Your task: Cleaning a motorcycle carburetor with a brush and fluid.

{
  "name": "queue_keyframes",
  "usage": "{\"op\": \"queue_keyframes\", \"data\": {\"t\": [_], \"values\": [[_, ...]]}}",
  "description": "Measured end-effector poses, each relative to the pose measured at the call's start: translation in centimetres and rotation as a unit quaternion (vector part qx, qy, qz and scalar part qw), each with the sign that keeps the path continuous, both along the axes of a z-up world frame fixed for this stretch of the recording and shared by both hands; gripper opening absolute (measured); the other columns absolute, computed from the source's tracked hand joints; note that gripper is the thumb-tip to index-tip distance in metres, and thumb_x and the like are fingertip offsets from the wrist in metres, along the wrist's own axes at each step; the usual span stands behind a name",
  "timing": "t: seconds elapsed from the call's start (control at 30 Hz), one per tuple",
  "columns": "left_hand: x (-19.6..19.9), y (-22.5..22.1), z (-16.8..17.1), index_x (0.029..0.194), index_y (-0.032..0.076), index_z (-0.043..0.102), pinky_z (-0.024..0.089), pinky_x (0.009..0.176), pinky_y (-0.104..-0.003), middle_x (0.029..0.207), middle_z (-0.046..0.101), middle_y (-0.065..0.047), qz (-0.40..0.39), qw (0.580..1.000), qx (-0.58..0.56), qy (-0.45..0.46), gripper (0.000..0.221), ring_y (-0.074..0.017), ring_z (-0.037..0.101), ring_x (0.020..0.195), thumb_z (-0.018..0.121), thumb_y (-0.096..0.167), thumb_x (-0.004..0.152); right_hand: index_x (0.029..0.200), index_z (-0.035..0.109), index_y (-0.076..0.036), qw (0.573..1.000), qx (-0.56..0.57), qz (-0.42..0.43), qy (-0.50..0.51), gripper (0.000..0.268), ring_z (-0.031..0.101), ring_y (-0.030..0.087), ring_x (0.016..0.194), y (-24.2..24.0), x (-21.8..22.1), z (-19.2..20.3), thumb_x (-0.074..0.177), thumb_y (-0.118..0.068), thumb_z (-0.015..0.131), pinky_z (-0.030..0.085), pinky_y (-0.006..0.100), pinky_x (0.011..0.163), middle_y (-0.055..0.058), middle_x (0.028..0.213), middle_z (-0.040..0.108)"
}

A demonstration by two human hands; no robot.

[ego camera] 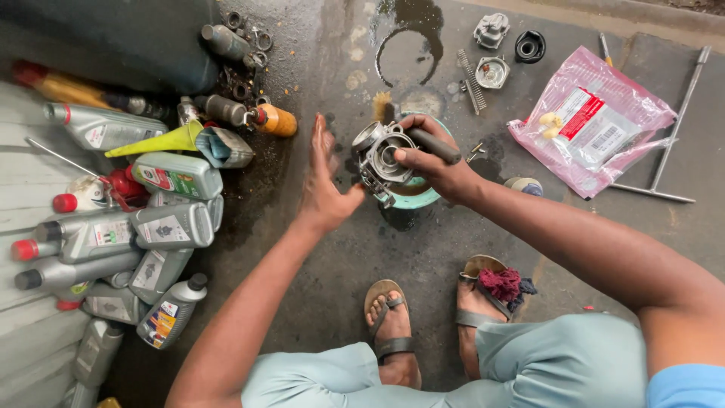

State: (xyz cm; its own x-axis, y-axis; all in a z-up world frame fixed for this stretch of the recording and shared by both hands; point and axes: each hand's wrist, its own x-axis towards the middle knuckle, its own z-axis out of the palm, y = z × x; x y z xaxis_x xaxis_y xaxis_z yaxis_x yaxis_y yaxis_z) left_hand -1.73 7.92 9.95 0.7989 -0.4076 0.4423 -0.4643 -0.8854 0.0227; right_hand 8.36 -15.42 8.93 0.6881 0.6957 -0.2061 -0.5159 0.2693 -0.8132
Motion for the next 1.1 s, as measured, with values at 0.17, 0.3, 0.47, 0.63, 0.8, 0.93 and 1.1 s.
{"op": "queue_keyframes", "data": {"t": [0.17, 0.3, 0.47, 0.63, 0.8, 0.93, 1.1], "values": [[0.6, -2.6, 3.4, 0.158, 0.015, 0.031, 0.061, 0.092, -0.053, 0.144, 0.053, -0.013, -0.036, 0.32, -0.812, 0.487, 0.088, -0.0335, 0.062, 0.122, 0.072, 0.051, 0.089, 0.135, 0.046, -0.007, 0.989, -0.034, -0.028, -0.138, 0.06, 0.057, 0.017, 0.12, 0.6, 0.2, 0.0, 0.089, -0.025, 0.08, 0.048, 0.033, 0.105, 0.007, 0.126, 0.058], [1.0, -3.1, 4.5, 0.152, 0.01, 0.042, 0.065, 0.084, -0.051, 0.136, 0.064, -0.014, 0.022, 0.23, -0.856, 0.463, 0.092, -0.0277, 0.072, 0.113, 0.06, 0.068, 0.083, 0.136, 0.047, -0.005, 0.955, -0.092, -0.009, -0.281, 0.066, 0.054, 0.02, 0.126, 0.2, 0.0, 0.2, 0.088, -0.033, 0.083, 0.045, 0.035, 0.109, 0.009, 0.13, 0.054], [1.3, -1.1, 0.9, 0.125, 0.016, 0.065, 0.056, 0.057, -0.033, 0.103, 0.075, -0.004, 0.142, 0.386, -0.79, 0.454, 0.055, -0.0187, 0.071, 0.084, 0.061, 0.06, 0.091, 0.146, 0.055, -0.006, 0.921, -0.164, -0.007, -0.353, 0.059, 0.062, 0.018, 0.127, -0.6, 3.3, -0.1, 0.104, -0.047, 0.064, 0.052, 0.033, 0.108, 0.008, 0.138, 0.06], [3.0, 1.0, -1.0, 0.116, 0.016, 0.067, 0.053, 0.052, -0.031, 0.096, 0.075, -0.003, 0.187, 0.404, -0.804, 0.395, 0.06, -0.0167, 0.071, 0.079, 0.051, 0.068, 0.09, 0.127, 0.069, -0.003, 0.902, -0.315, -0.046, -0.292, 0.045, 0.071, 0.016, 0.094, -3.1, 3.8, -2.7, 0.1, -0.039, 0.07, 0.059, 0.031, 0.081, 0.009, 0.108, 0.073], [4.0, -0.5, -3.6, 0.111, 0.022, 0.067, 0.049, 0.046, -0.029, 0.093, 0.075, 0.0, 0.253, 0.291, -0.829, 0.404, 0.061, -0.0233, 0.071, 0.073, 0.046, 0.073, 0.084, 0.12, 0.07, -0.001, 0.903, -0.322, -0.053, -0.281, 0.035, 0.071, 0.013, 0.084, -4.7, 4.1, 0.3, 0.099, -0.028, 0.074, 0.059, 0.029, 0.074, 0.009, 0.096, 0.075], [4.1, -1.2, -5.2, 0.115, 0.015, 0.068, 0.052, 0.05, -0.03, 0.098, 0.076, -0.007, 0.195, 0.227, -0.865, 0.404, 0.068, -0.0257, 0.073, 0.079, 0.045, 0.073, 0.088, 0.125, 0.071, -0.004, 0.864, -0.263, -0.035, -0.428, 0.033, 0.073, 0.014, 0.091, -4.7, 3.6, 3.7, 0.097, -0.021, 0.075, 0.06, 0.028, 0.08, 0.008, 0.105, 0.076], [4.4, -2.2, -5.0, 0.114, 0.016, 0.069, 0.056, 0.052, -0.033, 0.097, 0.076, -0.007, 0.192, 0.273, -0.853, 0.401, 0.068, -0.0247, 0.072, 0.077, 0.043, 0.073, 0.089, 0.116, 0.072, -0.003, 0.808, -0.222, -0.008, -0.546, 0.026, 0.074, 0.019, 0.085, -4.1, 2.1, 6.1, 0.096, -0.018, 0.079, 0.06, 0.03, 0.076, 0.011, 0.098, 0.074]]}}
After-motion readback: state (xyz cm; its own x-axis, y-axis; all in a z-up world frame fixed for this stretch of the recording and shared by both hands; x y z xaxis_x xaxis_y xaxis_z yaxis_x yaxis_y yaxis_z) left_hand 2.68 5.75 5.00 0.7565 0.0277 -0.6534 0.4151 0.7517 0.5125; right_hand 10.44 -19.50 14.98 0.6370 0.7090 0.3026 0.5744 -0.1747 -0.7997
